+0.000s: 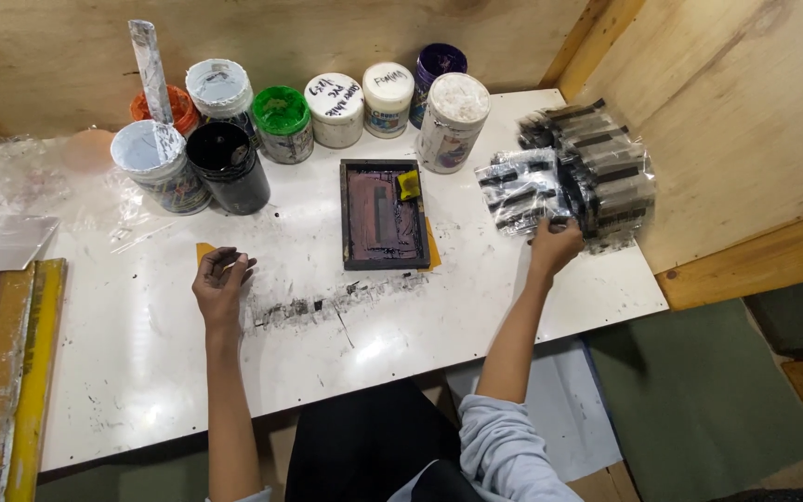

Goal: The person uses a yellow sponge to spread dark reddish-brown paint evenly across a rectangular black tray. They repeatedly dip the sponge into the paint and wipe the tray's surface. The person also handles a clear plastic sheet and a stack of packaged black items on the table.

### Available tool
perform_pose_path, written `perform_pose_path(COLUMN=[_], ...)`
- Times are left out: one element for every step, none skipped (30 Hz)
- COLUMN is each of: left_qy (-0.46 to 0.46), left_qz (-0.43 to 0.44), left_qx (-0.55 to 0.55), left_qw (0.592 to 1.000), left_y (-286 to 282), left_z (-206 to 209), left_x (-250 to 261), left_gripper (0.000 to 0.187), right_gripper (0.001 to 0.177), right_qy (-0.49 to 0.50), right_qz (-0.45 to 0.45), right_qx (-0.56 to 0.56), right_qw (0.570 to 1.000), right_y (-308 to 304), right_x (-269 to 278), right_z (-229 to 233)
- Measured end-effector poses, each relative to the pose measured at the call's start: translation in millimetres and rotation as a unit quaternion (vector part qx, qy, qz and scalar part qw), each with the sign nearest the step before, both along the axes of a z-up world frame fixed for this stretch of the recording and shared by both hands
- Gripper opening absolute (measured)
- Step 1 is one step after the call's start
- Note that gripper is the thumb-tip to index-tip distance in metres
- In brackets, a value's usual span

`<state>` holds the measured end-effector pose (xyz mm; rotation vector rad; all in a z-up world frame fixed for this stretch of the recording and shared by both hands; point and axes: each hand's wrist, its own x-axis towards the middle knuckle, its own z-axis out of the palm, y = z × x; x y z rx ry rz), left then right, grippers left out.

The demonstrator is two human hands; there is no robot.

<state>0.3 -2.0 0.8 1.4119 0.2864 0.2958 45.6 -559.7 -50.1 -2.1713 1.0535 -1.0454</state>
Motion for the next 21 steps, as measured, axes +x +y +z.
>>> perform_pose_path(left_qy=[0.0, 0.0, 0.001, 0.0, 0.0, 0.0, 0.0, 0.001, 0.002, 0.001, 0.003, 0.004, 0.003, 0.002, 0.002, 0.002, 0.002, 0.002, 0.002, 0.005, 0.007], left_qz=[0.0, 0.001, 0.001, 0.001, 0.001, 0.0, 0.0, 0.0, 0.001, 0.001, 0.002, 0.002, 0.003, 0.002, 0.001, 0.002, 0.001, 0.001, 0.002, 0.001, 0.001], left_qx=[0.0, -0.002, -0.004, -0.005, -0.003, -0.001, -0.002, -0.001, -0.001, -0.001, 0.001, 0.002, 0.003, 0.002, 0.001, 0.001, 0.001, 0.002, 0.002, 0.0, -0.003], left_qw=[1.0, 1.0, 1.0, 1.0, 1.0, 1.0, 1.0, 1.0, 1.0, 1.0, 1.0, 1.0, 1.0, 1.0, 1.0, 1.0, 1.0, 1.0, 1.0, 1.0, 1.0], left_y=[-0.6, -1.1, -1.7, -2.1, -2.7, -2.7, -2.2, -1.6, -1.1, -1.1, -1.0, -0.6, -0.4, -0.8, -1.2, -1.4, -1.7, -1.5, -2.4, -2.8, -3.1], left_z=[1.7, 3.5, 5.4, 6.6, 7.7, 8.7, 6.9, 5.4, 3.9, 3.2, 2.7, 2.6, 3.7, 4.5, 5.1, 5.1, 4.9, 4.8, 6.8, 8.9, 11.1], left_x=[-1.2, -1.9, -2.7, -2.7, -2.8, -3.5, -3.0, -2.2, -1.4, -1.7, -1.9, -1.4, -1.3, -1.6, -1.9, -1.7, -1.5, -1.8, -2.7, -3.5, -4.3], left_gripper=[0.026, 0.026, 0.026, 0.026, 0.026, 0.027, 0.027, 0.027, 0.027, 0.027, 0.027, 0.026, 0.026, 0.026, 0.026, 0.026, 0.026, 0.026, 0.026, 0.026, 0.027], right_gripper=[0.017, 0.017, 0.018, 0.018, 0.021, 0.024, 0.024, 0.023, 0.022, 0.022, 0.022, 0.023, 0.023, 0.022, 0.021, 0.021, 0.02, 0.02, 0.02, 0.02, 0.02], right_qy=[0.0, -0.027, -0.054, -0.054, -0.108, -0.161, -0.16, -0.182, -0.203, -0.204, -0.204, -0.205, -0.206, -0.198, -0.19, -0.189, -0.179, -0.168, -0.168, -0.159, -0.15], right_qz=[0.0, 0.029, 0.058, 0.059, 0.065, 0.07, 0.071, 0.047, 0.023, 0.024, 0.004, -0.014, -0.013, -0.018, -0.023, -0.022, -0.033, -0.043, -0.043, -0.057, -0.071], right_qx=[0.0, 0.019, 0.038, 0.038, 0.085, 0.132, 0.132, 0.16, 0.187, 0.188, 0.19, 0.193, 0.193, 0.183, 0.172, 0.172, 0.154, 0.136, 0.136, 0.124, 0.111], right_qw=[1.0, 0.999, 0.996, 0.996, 0.988, 0.976, 0.976, 0.969, 0.961, 0.961, 0.96, 0.96, 0.959, 0.963, 0.966, 0.966, 0.971, 0.975, 0.975, 0.978, 0.98], right_y=[-5.5, -11.0, -16.4, -18.6, -20.9, -22.6, -26.3, -29.9, -33.6, -34.0, -34.4, -34.4, -29.6, -25.5, -21.5, -15.2, -8.9, -2.1, -5.7, -8.7, -11.7], right_x=[0.5, 1.7, 2.9, 4.0, 5.1, 5.2, 8.8, 12.3, 15.8, 16.3, 16.9, 18.6, 17.2, 14.7, 12.3, 10.6, 9.0, 7.3, 8.3, 9.7, 11.1], right_z=[0.4, 1.3, 2.1, 6.2, 10.2, 13.4, 10.7, 7.8, 5.0, 1.9, -1.0, -3.7, -0.8, 1.8, 4.2, 8.8, 13.3, 17.4, 10.8, 4.1, -2.6])
